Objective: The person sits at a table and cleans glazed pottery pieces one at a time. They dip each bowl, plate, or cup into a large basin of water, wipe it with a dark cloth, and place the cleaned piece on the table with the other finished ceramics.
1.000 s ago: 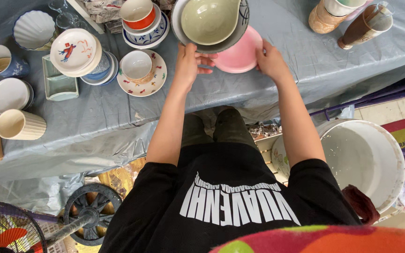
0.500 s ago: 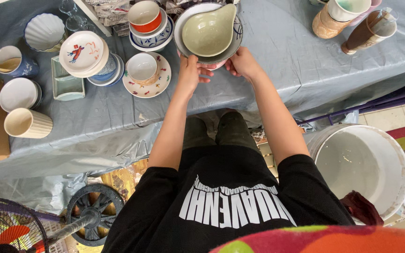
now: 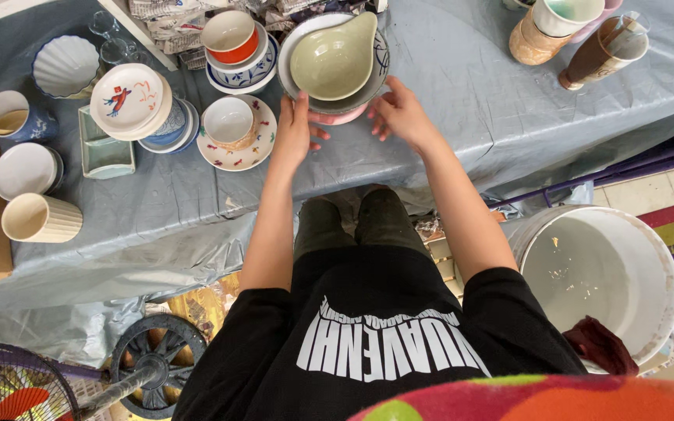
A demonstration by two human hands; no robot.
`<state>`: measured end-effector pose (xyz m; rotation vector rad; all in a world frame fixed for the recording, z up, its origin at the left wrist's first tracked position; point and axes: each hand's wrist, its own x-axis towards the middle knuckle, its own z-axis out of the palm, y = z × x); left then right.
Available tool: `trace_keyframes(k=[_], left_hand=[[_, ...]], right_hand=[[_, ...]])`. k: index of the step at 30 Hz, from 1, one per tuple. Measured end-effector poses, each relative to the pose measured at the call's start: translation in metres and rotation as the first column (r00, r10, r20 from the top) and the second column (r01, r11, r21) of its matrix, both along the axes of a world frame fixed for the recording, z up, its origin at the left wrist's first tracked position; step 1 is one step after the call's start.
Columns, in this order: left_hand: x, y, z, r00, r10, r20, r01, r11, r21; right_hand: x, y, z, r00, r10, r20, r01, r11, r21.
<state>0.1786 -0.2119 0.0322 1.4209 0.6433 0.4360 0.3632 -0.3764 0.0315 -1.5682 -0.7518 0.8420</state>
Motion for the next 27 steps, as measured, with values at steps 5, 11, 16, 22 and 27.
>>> trace_keyframes(k=[5, 11, 16, 22, 27], left_hand=[[-0.032, -0.032, 0.017, 0.945, 0.322, 0.053, -0.300, 0.792, 0.531], [-0.029, -0.076, 0.038, 0.913, 0.211, 0.349, -0.406, 0.398, 0.822], [0.005, -0.113, 0.042, 0.931, -0.036, 0.362, -0.301, 0.483, 0.822], [0.065, -0.146, 0.030, 0.916, -0.300, 0.267, -0.049, 0.576, 0.816], [0.098, -0.171, 0.013, 0.895, -0.393, 0.211, 0.080, 0.606, 0.791]], right_hand=[[0.000, -0.052, 0.019, 0.846, -0.097, 0.525, 0.053, 0.994, 0.098], [0.007, -0.113, 0.031, 0.370, -0.387, 0.845, 0.351, 0.900, 0.259], [0.067, -0.141, 0.039, 0.435, -0.709, 0.555, 0.575, 0.693, 0.435], [0.149, -0.146, 0.031, -0.056, -0.480, 0.876, 0.449, 0.771, 0.451], [0.188, -0.146, 0.023, 0.018, -0.389, 0.921, 0.535, 0.782, 0.320]])
